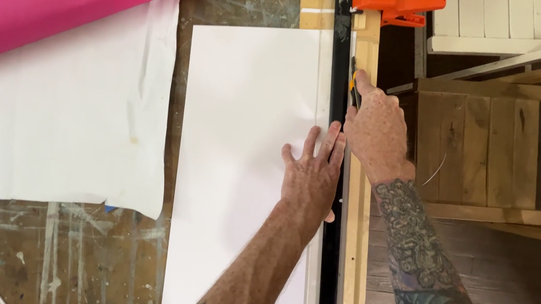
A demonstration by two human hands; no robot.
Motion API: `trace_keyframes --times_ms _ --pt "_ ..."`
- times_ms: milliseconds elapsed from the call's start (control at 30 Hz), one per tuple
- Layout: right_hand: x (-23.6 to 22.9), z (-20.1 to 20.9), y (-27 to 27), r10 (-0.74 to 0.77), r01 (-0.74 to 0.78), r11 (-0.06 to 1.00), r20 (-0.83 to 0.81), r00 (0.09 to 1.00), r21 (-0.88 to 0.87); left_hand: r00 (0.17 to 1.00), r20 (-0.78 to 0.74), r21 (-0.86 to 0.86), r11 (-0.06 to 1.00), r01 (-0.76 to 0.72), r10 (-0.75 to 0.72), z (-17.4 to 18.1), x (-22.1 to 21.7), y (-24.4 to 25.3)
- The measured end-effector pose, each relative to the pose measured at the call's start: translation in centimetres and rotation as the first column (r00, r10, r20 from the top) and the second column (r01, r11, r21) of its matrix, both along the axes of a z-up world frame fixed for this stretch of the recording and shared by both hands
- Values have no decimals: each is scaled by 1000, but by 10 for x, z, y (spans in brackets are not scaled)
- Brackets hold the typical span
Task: Using a utility knife to cut a white board along a clamped straight edge guide.
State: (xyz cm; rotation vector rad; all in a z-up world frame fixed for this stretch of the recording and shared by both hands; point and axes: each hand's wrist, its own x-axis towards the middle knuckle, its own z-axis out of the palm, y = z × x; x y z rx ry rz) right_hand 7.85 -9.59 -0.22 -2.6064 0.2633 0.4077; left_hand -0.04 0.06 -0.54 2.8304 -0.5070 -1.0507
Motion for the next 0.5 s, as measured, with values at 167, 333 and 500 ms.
trace_keyframes --times_ms 167,333,500 --pt "-21 9 2 2 -2 1000 1 1000 -4 1000 4 3 1000 -3 3 2 -1 0" --pt "-43 8 0 34 -34 999 -1 999 -26 1000 8 -2 1000 -7 7 -6 -3 -1" --pt "-62 4 -4 15 -17 999 -51 999 -43 1000 29 -14 1000 -3 4 -10 -2 0"
